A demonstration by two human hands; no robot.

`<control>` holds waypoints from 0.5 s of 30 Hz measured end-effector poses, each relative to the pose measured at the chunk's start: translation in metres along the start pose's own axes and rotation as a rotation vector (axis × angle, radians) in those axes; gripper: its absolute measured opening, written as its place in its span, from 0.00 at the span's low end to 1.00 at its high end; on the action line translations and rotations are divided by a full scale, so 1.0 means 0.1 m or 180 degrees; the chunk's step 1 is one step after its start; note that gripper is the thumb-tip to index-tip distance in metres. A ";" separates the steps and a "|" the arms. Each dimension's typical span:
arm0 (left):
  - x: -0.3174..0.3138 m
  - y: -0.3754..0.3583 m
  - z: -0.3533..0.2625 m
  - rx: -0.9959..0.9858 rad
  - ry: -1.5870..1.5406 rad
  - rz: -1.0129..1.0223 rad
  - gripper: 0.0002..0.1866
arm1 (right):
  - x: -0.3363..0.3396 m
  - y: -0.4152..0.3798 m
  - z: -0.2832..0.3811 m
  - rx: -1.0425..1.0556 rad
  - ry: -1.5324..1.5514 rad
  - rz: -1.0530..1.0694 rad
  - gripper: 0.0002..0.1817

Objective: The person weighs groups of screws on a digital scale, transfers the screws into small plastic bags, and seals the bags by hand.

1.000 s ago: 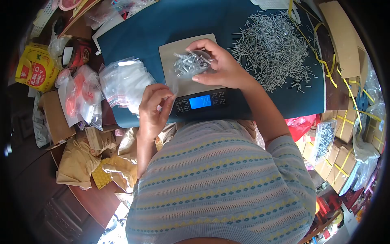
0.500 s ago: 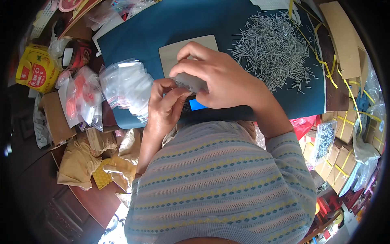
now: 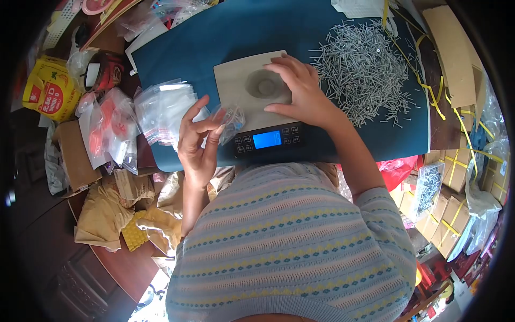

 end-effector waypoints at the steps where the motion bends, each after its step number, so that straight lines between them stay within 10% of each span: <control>1: 0.00 -0.02 -0.01 -0.0017 -0.0113 -0.0014 0.03 | 0.06 0.02 0.11 0.0108 0.0015 -0.0039 0.30; 5: 0.03 -0.04 -0.08 -0.0145 -0.0384 0.0021 0.03 | 0.12 0.11 0.34 0.0654 0.0802 0.0662 0.11; 15: 0.10 -0.09 -0.15 -0.0002 -0.0271 0.0130 0.11 | 0.15 0.04 0.64 0.1186 0.0800 0.0504 0.08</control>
Point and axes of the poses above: each hand's wrist, its own y-axis towards the middle knuckle, its own x-axis out of the back of the hand, z = x × y, the point moved 2 cm from there along y, towards the middle knuckle, and after that the axes turned 10 degrees about -x, right-handed, at the moved point
